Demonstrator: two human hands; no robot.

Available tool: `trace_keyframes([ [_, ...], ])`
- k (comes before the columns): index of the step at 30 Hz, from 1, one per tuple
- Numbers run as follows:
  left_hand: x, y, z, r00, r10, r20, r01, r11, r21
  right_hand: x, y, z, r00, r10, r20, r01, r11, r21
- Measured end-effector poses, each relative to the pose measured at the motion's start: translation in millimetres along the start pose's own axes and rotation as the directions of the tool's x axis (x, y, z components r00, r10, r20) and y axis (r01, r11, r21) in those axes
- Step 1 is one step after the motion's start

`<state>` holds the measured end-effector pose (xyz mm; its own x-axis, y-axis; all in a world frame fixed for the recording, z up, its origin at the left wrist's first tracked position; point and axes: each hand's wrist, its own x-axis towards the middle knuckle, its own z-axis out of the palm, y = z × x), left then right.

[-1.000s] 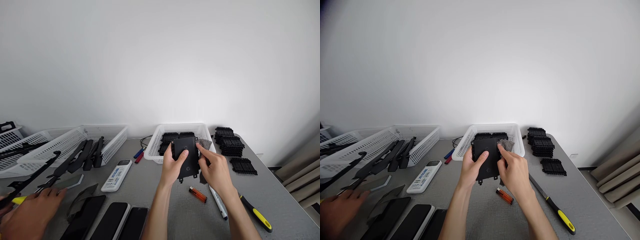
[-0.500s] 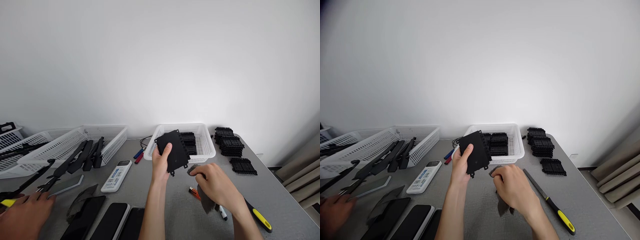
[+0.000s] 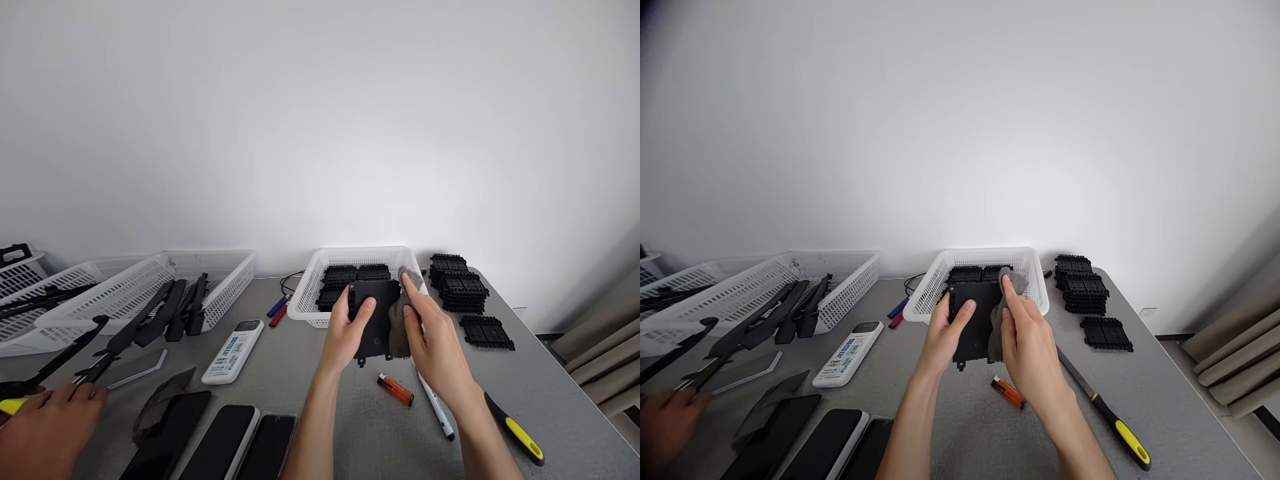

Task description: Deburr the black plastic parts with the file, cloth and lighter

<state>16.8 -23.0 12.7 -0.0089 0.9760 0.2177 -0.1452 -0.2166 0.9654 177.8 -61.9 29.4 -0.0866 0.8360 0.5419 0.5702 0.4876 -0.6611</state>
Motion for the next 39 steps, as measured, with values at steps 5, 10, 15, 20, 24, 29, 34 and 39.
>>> trace_keyframes([
  [5,2,-2,1.4,0.996,0.068,-0.050,-0.070,0.997,-0.022,5,2,5,0.988,-0.135,0.080,0.141,0.988,-0.063],
  [10,10,-15,-7.9,0.982,0.084,-0.168,-0.093,0.995,-0.044,3,-3,7,0.966,-0.075,0.249,0.077,0.997,0.001],
  [15,15,-20,-10.9,0.934,-0.054,-0.353,0.003,0.990,-0.143,3,-8,0,0.889,0.007,0.459,-0.072,0.989,0.125],
  [20,13,-18,-6.9,0.928,-0.158,-0.337,0.121,0.984,-0.128,1,2,-21,0.896,0.009,0.444,-0.094,0.981,0.170],
  [24,11,-17,-3.5,0.946,-0.168,-0.278,0.144,0.984,-0.104,-1,11,-32,0.978,0.048,0.203,-0.098,0.964,0.247],
  [29,7,-20,-0.6,0.994,-0.040,-0.102,0.046,0.997,0.061,3,13,-18,0.999,0.002,0.034,-0.007,0.990,0.139],
  [34,6,-19,-2.3,0.999,0.041,0.031,-0.046,0.976,0.211,9,12,-3,0.993,-0.044,0.106,0.045,0.999,-0.013],
  [39,10,-18,-4.6,0.990,0.128,-0.060,-0.116,0.979,0.169,5,3,2,0.960,-0.108,0.257,0.131,0.989,-0.074],
])
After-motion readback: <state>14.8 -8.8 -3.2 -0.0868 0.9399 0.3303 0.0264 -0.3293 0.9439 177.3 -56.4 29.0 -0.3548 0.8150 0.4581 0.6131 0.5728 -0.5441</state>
